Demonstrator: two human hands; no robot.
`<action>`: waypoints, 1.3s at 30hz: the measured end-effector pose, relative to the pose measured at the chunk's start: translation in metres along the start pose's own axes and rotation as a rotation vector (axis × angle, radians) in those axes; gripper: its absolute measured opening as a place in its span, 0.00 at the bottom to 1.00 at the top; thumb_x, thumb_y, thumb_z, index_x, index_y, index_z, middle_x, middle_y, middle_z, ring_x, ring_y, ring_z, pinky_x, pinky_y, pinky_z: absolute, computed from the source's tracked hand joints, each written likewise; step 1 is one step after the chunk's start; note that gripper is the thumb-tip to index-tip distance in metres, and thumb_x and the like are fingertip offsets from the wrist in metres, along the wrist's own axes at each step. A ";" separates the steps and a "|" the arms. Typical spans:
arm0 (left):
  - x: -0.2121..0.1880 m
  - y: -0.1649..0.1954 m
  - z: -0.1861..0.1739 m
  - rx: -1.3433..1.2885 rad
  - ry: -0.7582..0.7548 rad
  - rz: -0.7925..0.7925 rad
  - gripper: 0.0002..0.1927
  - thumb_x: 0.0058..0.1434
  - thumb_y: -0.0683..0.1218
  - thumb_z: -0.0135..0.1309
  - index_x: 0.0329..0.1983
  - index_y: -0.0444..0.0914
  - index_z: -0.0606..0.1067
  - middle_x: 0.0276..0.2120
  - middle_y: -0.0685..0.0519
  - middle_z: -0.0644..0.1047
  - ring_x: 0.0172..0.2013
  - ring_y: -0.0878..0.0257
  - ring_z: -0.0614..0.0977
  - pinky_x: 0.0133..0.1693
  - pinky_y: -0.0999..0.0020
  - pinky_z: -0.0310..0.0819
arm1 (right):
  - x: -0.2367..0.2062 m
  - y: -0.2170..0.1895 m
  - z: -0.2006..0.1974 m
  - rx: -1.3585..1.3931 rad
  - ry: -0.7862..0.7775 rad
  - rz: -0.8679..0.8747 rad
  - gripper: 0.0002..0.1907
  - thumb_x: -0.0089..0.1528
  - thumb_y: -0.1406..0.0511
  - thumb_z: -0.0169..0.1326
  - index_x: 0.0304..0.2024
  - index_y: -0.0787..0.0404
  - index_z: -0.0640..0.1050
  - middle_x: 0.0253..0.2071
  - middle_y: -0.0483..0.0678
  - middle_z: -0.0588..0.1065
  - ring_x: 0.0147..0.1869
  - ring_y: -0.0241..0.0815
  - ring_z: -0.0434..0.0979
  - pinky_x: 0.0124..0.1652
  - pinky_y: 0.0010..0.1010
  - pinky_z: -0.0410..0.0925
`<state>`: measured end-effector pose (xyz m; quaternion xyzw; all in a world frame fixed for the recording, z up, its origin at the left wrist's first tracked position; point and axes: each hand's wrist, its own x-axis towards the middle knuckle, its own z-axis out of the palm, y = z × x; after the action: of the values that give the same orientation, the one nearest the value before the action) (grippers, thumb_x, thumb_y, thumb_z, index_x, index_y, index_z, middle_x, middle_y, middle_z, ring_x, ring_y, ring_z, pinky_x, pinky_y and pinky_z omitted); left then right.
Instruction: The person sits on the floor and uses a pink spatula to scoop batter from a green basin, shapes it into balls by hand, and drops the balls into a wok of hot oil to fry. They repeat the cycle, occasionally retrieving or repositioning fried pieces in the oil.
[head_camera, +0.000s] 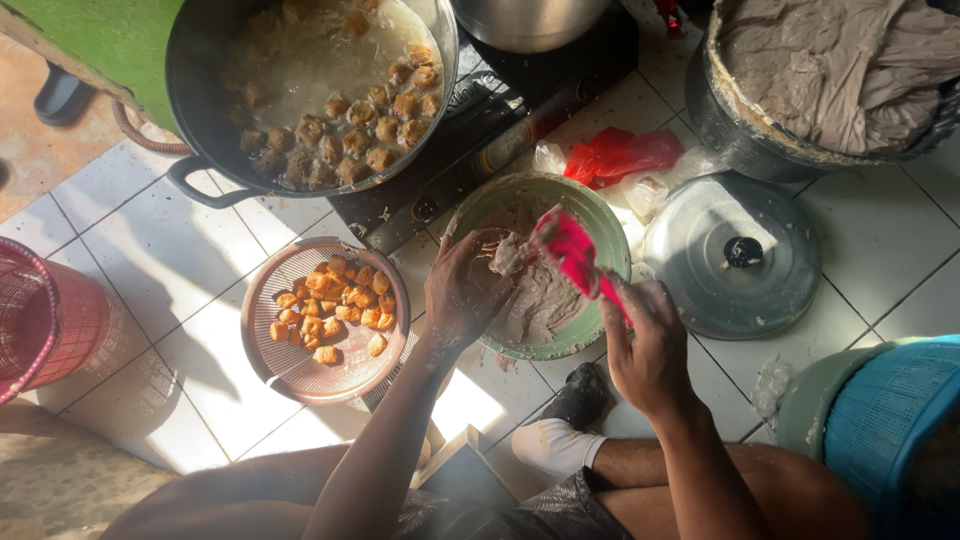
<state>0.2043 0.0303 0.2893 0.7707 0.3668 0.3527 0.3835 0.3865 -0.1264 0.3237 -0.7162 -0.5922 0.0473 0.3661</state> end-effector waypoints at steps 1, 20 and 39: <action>-0.001 0.000 0.000 0.034 -0.004 0.001 0.26 0.50 0.43 0.67 0.53 0.40 0.74 0.46 0.50 0.83 0.51 0.52 0.84 0.70 0.44 0.53 | -0.002 -0.003 -0.002 -0.001 -0.023 -0.033 0.17 0.70 0.64 0.49 0.58 0.65 0.77 0.40 0.55 0.73 0.42 0.51 0.75 0.40 0.40 0.69; -0.013 -0.003 -0.002 -0.120 -0.007 -0.005 0.22 0.54 0.44 0.64 0.52 0.37 0.75 0.46 0.49 0.83 0.51 0.52 0.85 0.73 0.42 0.52 | -0.030 0.028 0.016 0.670 -0.184 0.634 0.20 0.71 0.59 0.44 0.59 0.61 0.78 0.30 0.42 0.68 0.29 0.31 0.63 0.28 0.22 0.60; -0.013 -0.020 -0.009 -0.510 0.043 -0.144 0.24 0.58 0.45 0.65 0.56 0.36 0.73 0.50 0.48 0.81 0.54 0.62 0.82 0.59 0.68 0.72 | -0.061 0.039 0.057 0.162 -0.138 0.308 0.17 0.69 0.61 0.49 0.53 0.66 0.78 0.36 0.55 0.75 0.39 0.51 0.76 0.40 0.40 0.69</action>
<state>0.1850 0.0309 0.2726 0.6134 0.3280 0.4217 0.5817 0.3717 -0.1549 0.2366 -0.7616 -0.4937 0.1993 0.3695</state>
